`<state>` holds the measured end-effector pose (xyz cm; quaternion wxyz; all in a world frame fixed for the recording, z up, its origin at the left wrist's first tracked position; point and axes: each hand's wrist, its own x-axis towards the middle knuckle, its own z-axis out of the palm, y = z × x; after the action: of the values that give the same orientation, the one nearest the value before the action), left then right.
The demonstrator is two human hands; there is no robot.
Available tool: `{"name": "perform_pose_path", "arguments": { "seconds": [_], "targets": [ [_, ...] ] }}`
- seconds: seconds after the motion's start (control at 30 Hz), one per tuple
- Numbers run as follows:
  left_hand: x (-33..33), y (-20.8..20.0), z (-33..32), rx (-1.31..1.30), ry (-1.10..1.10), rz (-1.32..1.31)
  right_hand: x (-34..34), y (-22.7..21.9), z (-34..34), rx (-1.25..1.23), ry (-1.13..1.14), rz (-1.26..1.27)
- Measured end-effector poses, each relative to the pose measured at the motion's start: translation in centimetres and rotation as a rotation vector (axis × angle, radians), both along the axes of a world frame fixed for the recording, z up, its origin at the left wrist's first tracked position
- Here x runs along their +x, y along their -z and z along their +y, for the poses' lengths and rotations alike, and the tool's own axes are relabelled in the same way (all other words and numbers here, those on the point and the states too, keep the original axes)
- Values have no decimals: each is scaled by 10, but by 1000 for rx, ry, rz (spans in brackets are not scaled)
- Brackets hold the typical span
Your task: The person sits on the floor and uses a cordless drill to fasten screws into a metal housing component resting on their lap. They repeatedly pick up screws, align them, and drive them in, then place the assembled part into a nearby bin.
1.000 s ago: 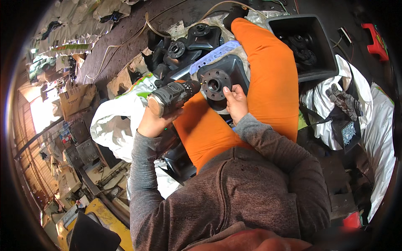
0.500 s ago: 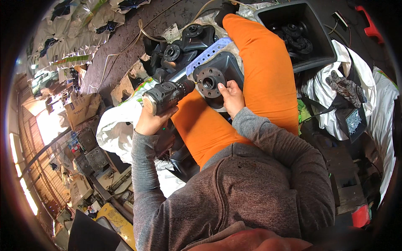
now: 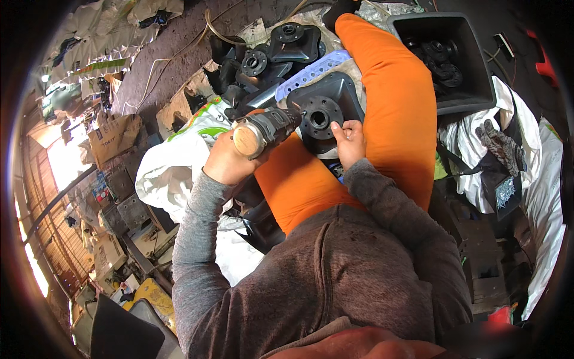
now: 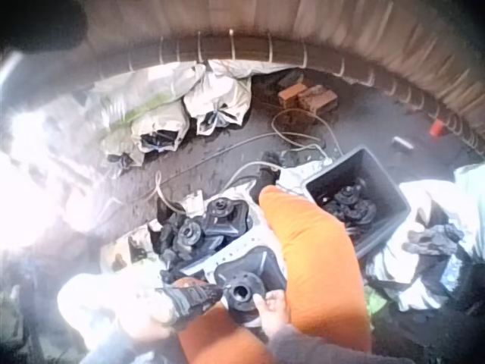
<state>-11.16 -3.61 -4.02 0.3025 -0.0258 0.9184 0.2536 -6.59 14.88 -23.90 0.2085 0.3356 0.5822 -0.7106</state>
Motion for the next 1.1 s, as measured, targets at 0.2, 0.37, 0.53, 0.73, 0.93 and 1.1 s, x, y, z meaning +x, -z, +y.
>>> {"name": "perform_pose_path", "arguments": {
  "seconds": [0.2,0.37,0.53,0.73,0.93,1.1],
  "targets": [
    [3,6,2,-40,2,-9,12,10,3,-144,3,-107],
    [12,21,-7,-23,-36,36,8,8,3,-130,-2,-96],
    [35,25,-3,136,-333,17,-1,14,0,-108,17,10],
    [68,16,13,271,-545,34,-3,25,-1,-21,-121,81],
    [49,9,3,338,-470,-36,-4,40,-5,5,-155,253],
    [37,-11,22,188,-357,-141,-5,45,-4,29,-167,275]
  ]
}}
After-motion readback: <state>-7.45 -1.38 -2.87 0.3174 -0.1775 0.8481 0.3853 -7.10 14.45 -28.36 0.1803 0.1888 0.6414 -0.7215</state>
